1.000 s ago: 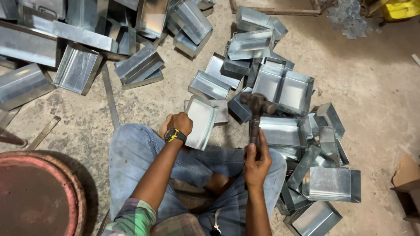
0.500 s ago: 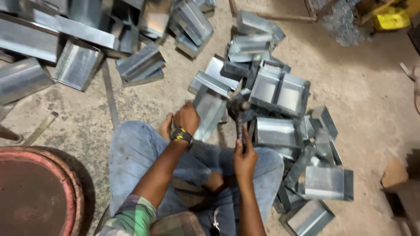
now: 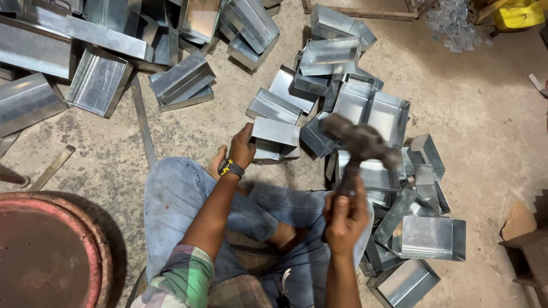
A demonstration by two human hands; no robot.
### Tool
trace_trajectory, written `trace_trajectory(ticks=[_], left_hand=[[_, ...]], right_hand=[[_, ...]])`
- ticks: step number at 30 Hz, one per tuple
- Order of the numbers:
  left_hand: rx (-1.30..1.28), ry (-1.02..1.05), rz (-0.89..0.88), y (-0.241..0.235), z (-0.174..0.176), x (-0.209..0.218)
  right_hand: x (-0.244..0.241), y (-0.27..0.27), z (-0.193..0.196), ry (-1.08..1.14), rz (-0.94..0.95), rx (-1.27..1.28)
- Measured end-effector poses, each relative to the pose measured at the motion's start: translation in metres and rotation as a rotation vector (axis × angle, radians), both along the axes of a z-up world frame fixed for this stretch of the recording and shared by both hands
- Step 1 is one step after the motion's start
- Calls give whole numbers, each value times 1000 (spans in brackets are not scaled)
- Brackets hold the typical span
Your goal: The person uses a hammer to flatten or shape the edges and corners of various small rectangular metal boxes while sitting on the floor, handling the boxes one by one.
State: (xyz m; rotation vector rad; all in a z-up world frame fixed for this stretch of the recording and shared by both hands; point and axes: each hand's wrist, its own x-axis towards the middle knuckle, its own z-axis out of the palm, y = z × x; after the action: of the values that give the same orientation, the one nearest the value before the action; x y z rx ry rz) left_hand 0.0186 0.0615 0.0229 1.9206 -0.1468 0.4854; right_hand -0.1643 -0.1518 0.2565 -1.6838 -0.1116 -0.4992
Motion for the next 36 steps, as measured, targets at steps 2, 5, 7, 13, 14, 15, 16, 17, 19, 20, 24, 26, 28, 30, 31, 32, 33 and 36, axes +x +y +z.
trace_trajectory(ticks=[2, 5, 7, 13, 14, 15, 16, 17, 19, 20, 24, 26, 28, 30, 31, 32, 33, 36], left_hand=[[1, -2, 7, 0, 0, 0], [-19, -29, 10, -3, -1, -1], [-20, -60, 11, 2, -4, 8], [-1, 68, 21, -1, -13, 4], [26, 79, 33, 0, -7, 3], [52, 90, 46, 3, 3, 1], [81, 77, 10, 9, 15, -5], [106, 74, -30, 15, 31, -10], [288, 326, -95, 29, 72, -30], [404, 465, -137, 38, 99, -32], [640, 317, -5, 55, 183, -49], [703, 159, -103, 28, 200, -46], [869, -6, -87, -8, 203, -32], [984, -51, -17, -27, 192, -19], [962, -18, -7, -33, 183, -14], [944, 8, -11, -37, 175, -9], [921, -55, 38, -38, 168, -7], [775, -198, 127, -36, 146, -10]], right_hand=[[12, 6, -15, 160, -77, -144], [16, 2, -28, 315, -24, -373], [21, 1, -33, 228, -35, -273], [22, 1, -41, 346, -21, -285], [22, 1, -41, 425, -11, -317], [23, 0, -42, 385, -4, -189], [20, -3, -40, 353, 6, -64], [14, -8, -38, 321, 16, 61], [2, -21, -28, 287, -18, 5], [3, -25, -21, 257, -43, -18], [-2, -30, 2, 159, -72, 40], [-4, -24, 9, 162, -53, 62], [-3, -16, 14, 137, -40, 94], [-5, -8, 15, 88, -20, 114], [-7, -6, 14, 50, -8, 120], [-10, -4, 13, 12, -10, 130], [-12, -3, 13, 17, -7, 137], [-12, -4, 13, 36, -3, 151]])
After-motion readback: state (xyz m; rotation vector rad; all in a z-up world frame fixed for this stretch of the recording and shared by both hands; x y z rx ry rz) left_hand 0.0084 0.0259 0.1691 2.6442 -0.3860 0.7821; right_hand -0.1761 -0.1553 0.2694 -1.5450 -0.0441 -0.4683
